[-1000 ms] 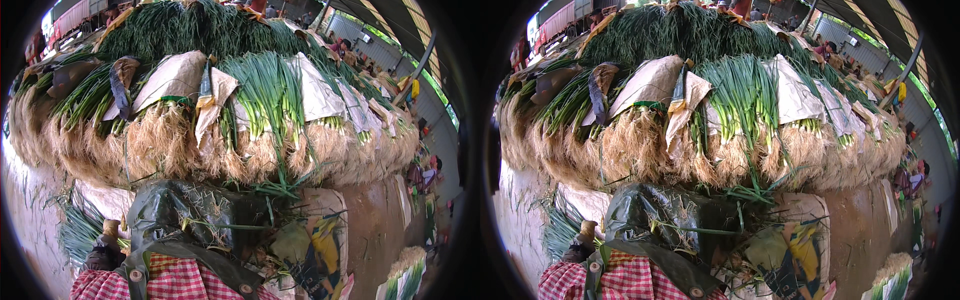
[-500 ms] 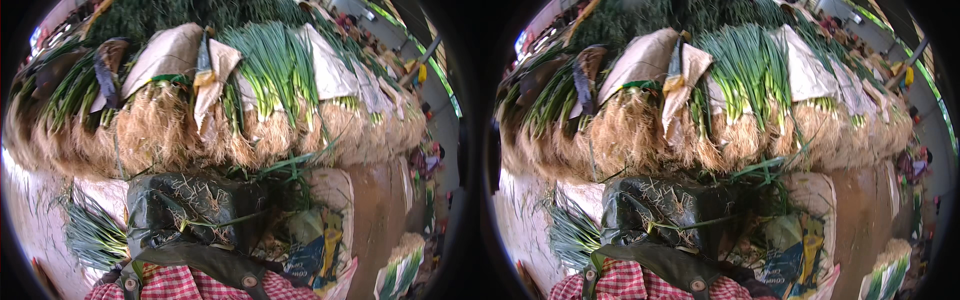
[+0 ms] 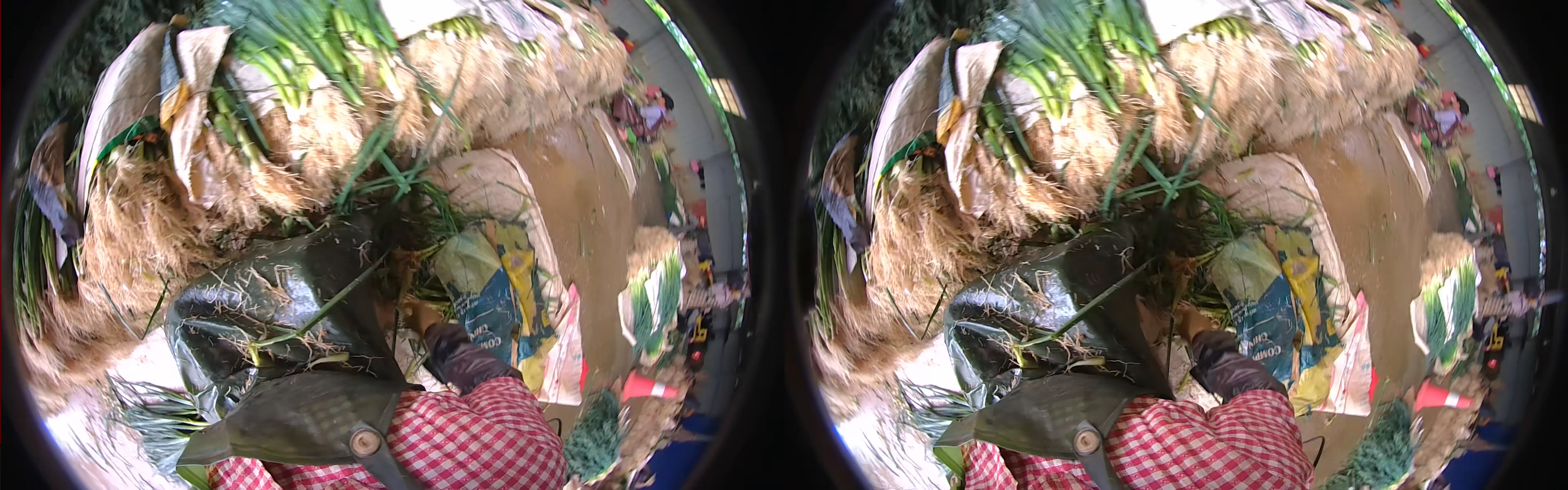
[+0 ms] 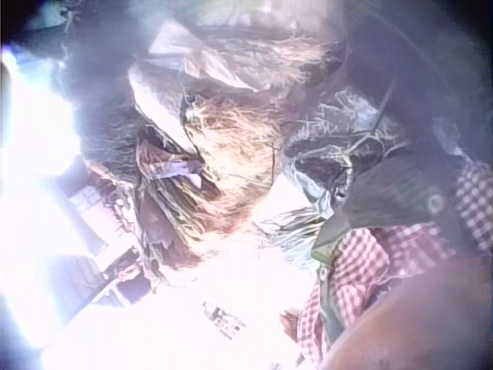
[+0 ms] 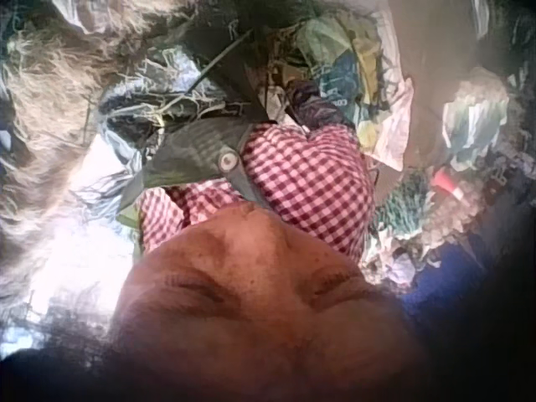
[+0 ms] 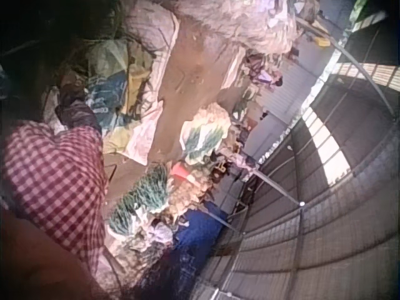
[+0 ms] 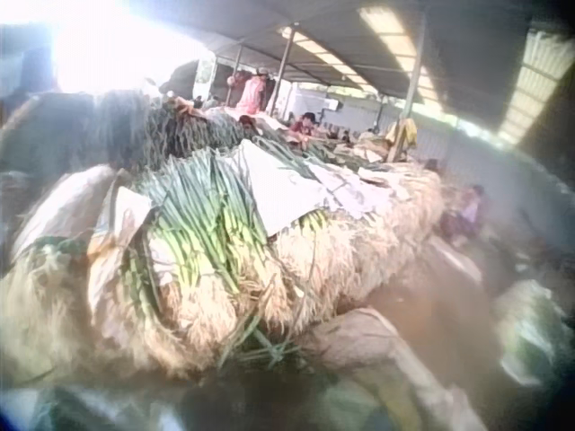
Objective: The person gathers green onions from a large pile, aligns them by the roots, and bundles them into neat bunches. The person repeatedly picks up onions, arranges them, and places the finished bundles aside.
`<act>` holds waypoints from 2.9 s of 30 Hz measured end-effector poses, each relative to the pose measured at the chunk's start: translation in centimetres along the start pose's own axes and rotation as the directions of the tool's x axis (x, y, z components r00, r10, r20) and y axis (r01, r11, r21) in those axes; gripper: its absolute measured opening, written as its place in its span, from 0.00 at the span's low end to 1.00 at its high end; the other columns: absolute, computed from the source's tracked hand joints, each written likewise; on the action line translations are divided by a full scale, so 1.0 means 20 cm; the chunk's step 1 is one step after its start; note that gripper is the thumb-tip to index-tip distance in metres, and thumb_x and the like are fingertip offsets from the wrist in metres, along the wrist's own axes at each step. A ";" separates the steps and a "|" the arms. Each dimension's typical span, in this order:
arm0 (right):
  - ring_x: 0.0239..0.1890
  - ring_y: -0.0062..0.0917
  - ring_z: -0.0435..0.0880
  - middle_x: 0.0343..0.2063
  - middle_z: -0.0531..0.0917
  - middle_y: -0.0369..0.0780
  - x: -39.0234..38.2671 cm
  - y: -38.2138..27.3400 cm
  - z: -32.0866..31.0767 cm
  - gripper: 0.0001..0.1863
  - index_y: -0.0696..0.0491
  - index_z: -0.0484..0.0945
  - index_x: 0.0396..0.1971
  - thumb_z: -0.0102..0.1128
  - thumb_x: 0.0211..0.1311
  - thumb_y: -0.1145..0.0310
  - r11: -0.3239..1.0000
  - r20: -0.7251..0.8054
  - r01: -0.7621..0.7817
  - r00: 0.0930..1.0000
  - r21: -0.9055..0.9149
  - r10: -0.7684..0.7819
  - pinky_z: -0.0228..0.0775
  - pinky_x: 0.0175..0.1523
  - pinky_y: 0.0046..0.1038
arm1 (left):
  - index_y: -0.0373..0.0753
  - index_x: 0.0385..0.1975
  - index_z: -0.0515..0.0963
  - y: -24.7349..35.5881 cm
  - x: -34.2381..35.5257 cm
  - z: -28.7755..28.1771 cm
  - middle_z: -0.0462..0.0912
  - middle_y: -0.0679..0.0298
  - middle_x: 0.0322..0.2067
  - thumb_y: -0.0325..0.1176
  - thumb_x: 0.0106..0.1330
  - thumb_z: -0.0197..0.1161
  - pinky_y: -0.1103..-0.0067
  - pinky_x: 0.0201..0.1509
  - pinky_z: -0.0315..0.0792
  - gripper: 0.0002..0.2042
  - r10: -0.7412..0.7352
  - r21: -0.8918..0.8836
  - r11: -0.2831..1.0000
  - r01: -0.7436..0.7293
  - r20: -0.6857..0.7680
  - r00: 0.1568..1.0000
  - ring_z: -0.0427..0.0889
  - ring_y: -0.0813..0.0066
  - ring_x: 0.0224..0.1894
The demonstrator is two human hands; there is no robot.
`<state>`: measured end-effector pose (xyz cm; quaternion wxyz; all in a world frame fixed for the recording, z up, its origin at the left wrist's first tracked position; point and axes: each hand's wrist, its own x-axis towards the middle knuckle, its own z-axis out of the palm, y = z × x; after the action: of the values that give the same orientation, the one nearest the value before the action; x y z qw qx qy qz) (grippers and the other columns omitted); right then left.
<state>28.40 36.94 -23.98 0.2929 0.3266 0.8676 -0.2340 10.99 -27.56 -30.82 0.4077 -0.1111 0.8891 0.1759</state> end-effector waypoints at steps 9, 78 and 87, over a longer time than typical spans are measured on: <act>0.53 0.33 0.74 0.61 0.65 0.46 0.53 0.65 0.26 0.20 0.42 0.67 0.60 0.43 0.69 0.62 0.858 -0.244 -0.389 0.916 -0.336 0.319 0.69 0.53 0.38 | 0.49 0.49 0.78 0.31 0.00 -0.08 0.80 0.55 0.43 0.32 0.57 0.57 0.67 0.47 0.74 0.17 0.006 0.019 1.000 -0.005 -0.025 1.000 0.78 0.58 0.49; 0.56 0.38 0.74 0.53 0.75 0.48 -1.14 -2.51 -0.70 0.26 0.58 0.76 0.52 0.67 0.50 0.67 -0.330 0.295 0.939 -0.290 -0.096 -0.910 0.64 0.62 0.33 | 0.35 0.55 0.71 0.65 -0.61 -1.25 0.76 0.60 0.52 0.26 0.51 0.70 0.75 0.58 0.70 0.28 0.253 -0.391 0.155 -0.907 -0.872 0.419 0.76 0.69 0.50; 0.52 0.24 0.76 0.54 0.75 0.42 -0.59 -2.27 -1.08 0.17 0.62 0.71 0.56 0.46 0.70 0.75 0.159 -0.034 0.979 0.165 0.131 -0.986 0.68 0.57 0.24 | 0.36 0.51 0.74 -1.36 -1.43 0.08 0.78 0.60 0.47 0.30 0.50 0.71 0.74 0.53 0.72 0.25 -0.992 -0.881 0.091 -0.465 -0.122 0.038 0.77 0.69 0.45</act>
<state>-4.01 14.01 9.25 0.0772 -0.3006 0.8480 -0.4296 39.74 -50.26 -16.07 -0.3886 -0.6813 0.4746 0.3994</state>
